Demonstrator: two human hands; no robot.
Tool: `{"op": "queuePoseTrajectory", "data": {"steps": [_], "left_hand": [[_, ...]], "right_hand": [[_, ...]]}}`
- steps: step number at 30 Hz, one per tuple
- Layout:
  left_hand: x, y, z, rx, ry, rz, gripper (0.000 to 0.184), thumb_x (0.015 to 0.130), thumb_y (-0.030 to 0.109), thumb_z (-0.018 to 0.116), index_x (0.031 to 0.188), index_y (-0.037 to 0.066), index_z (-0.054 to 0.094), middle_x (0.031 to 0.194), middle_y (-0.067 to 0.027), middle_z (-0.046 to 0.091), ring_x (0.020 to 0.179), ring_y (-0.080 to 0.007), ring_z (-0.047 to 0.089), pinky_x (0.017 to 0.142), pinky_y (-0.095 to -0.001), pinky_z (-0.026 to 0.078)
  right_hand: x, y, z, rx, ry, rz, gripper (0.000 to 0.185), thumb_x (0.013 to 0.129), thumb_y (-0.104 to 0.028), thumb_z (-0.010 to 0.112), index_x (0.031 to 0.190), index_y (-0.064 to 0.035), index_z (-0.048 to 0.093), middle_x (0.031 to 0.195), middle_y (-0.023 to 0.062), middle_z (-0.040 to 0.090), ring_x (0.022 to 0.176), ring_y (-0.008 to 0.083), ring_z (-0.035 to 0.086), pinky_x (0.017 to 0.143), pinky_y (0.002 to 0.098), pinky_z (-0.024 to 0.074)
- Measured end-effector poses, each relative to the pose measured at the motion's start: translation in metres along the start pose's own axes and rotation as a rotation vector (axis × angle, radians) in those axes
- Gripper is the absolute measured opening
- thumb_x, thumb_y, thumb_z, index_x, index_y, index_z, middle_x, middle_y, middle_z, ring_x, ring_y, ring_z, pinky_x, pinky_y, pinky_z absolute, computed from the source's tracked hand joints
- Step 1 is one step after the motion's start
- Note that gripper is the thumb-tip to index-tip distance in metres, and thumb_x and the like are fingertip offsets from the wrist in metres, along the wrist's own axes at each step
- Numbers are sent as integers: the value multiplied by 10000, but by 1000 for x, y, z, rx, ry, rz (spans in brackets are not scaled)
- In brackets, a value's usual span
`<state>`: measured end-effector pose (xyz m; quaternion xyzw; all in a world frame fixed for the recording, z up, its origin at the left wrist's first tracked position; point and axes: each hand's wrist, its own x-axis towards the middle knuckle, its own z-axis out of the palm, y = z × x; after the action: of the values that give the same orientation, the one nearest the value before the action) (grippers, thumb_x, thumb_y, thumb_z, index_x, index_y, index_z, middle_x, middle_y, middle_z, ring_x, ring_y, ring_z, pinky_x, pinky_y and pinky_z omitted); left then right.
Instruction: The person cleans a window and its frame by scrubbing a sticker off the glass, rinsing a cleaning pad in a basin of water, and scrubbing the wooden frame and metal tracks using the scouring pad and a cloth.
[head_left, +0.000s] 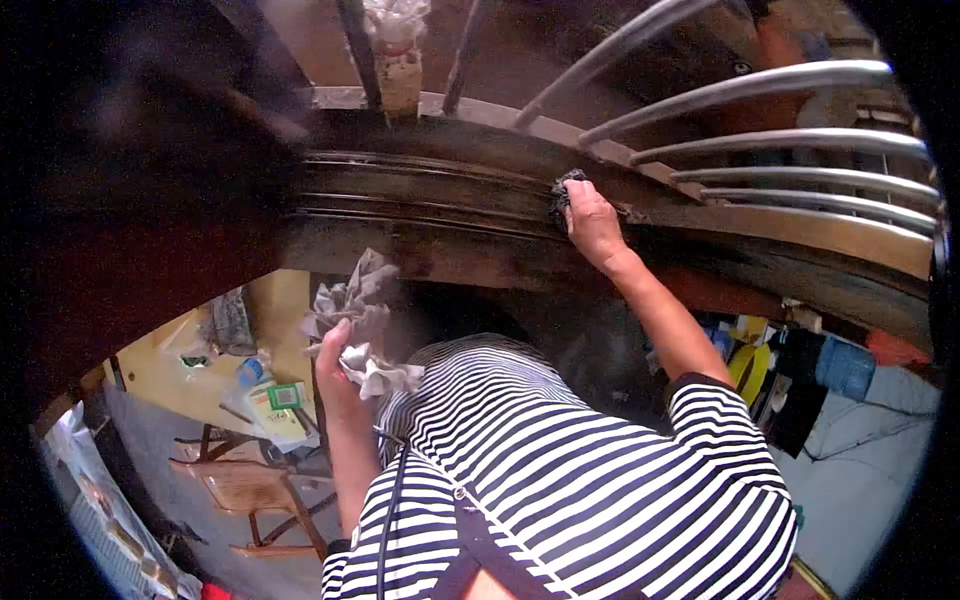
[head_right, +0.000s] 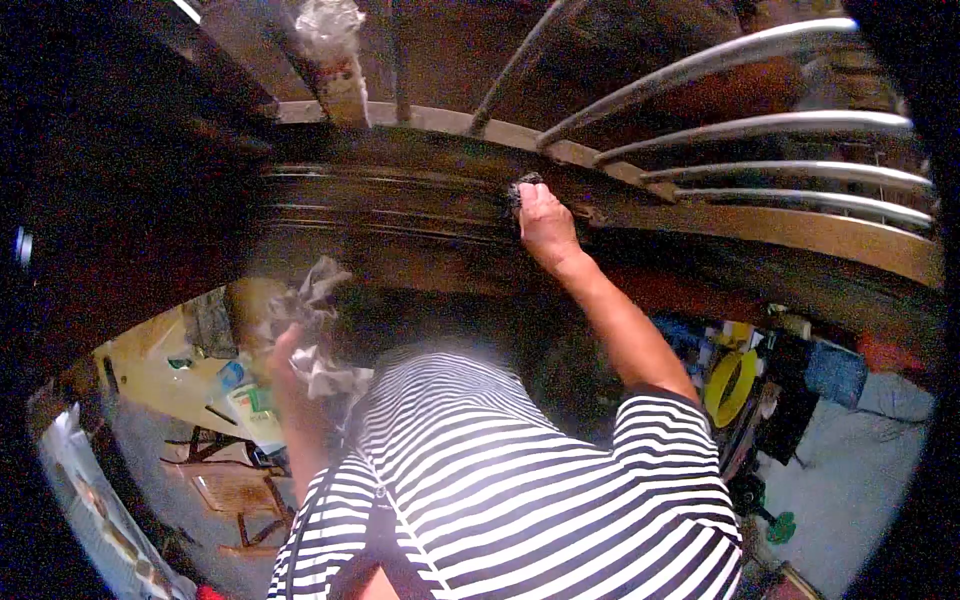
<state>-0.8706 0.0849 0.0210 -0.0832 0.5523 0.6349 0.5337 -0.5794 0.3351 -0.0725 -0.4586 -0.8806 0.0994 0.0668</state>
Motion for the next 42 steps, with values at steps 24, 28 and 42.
{"op": "queuePoseTrajectory", "data": {"steps": [24, 28, 42], "left_hand": [[-4, -41, 14, -86, 98, -45, 271, 860, 191, 537, 1053, 14, 607, 1032, -117, 639, 937, -232, 622, 808, -338, 510], [-14, -40, 20, -66, 115, -14, 253, 862, 183, 534, 1024, 5, 614, 1021, -113, 643, 940, -227, 621, 812, -341, 509], [-5, -47, 25, -170, -48, -101, 350, 855, 201, 524, 1115, -27, 580, 1053, -137, 642, 937, -254, 629, 815, -359, 517]], "right_hand": [[2, -5, 0, -42, 58, -129, 73, 825, -47, 479, 896, -58, 492, 772, 141, 555, 707, 301, 610, 558, 418, 512], [67, -98, 41, 249, 166, -333, 99, 877, -117, 448, 804, -58, 479, 696, 139, 485, 594, 292, 529, 463, 372, 406], [18, -40, 19, -95, 178, -127, 53, 820, -24, 471, 835, -73, 483, 683, 127, 551, 588, 269, 595, 443, 388, 485]]}}
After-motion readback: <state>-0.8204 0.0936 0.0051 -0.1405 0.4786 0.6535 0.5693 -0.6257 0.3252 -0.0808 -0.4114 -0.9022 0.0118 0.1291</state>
